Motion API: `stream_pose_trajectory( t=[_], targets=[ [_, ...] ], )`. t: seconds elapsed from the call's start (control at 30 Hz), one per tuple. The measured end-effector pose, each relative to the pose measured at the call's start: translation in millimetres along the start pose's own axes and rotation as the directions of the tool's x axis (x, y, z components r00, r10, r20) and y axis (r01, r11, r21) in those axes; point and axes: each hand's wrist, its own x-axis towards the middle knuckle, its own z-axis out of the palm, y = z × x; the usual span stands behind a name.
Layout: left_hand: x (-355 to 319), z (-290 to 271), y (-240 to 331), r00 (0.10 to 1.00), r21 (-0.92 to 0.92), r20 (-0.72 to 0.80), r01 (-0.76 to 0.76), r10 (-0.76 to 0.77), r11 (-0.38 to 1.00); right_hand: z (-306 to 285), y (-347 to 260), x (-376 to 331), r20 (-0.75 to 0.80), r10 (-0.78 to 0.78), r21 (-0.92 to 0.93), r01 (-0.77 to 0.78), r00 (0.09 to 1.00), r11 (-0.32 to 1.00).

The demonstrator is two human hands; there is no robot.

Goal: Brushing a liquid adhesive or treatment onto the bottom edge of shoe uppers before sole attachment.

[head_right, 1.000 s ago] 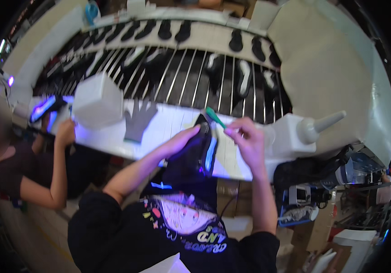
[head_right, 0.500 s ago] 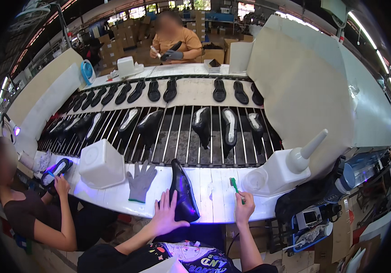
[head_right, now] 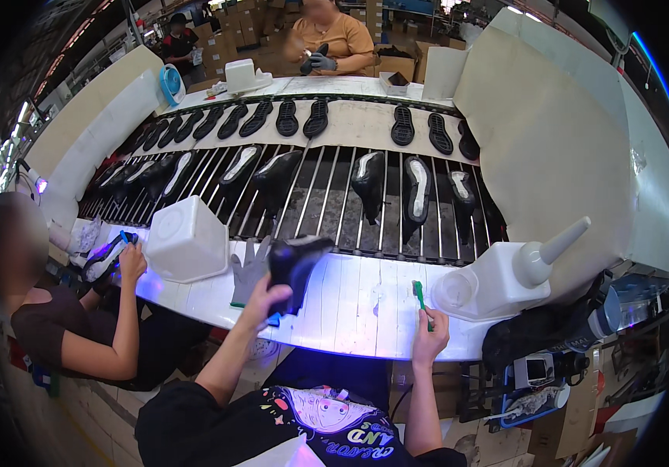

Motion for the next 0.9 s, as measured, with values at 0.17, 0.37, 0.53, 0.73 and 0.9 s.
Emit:
stream_pose_trajectory(
  t=[0.17,0.37,0.53,0.73,0.9],
  targets=[
    [32,4,35,1.0,-0.334,0.002,0.018,-0.018,0.943,-3,3,0,0.0,0.008,-0.021,-0.008,1.0,1.0],
    [178,-13,13,0.941,0.004,-0.039,-0.336,0.336,0.942,-1,7,0,0.006,0.036,-0.009,-0.036,0.999,0.999],
    [217,-31,-23,0.881,0.805,-0.243,-0.05,0.406,0.591,-1,9,1,0.013,0.026,-0.022,-0.025,1.0,0.999],
    [178,-31,-74,0.804,0.879,-0.248,-0.047,0.54,0.474,15,-26,29,0.096,-0.044,0.082,0.036,0.994,0.996],
    [152,8,-92,0.884,0.953,-0.107,-0.039,0.456,0.3,83,-25,121,0.23,0.004,0.145,-0.038,0.973,0.989]
  ],
)
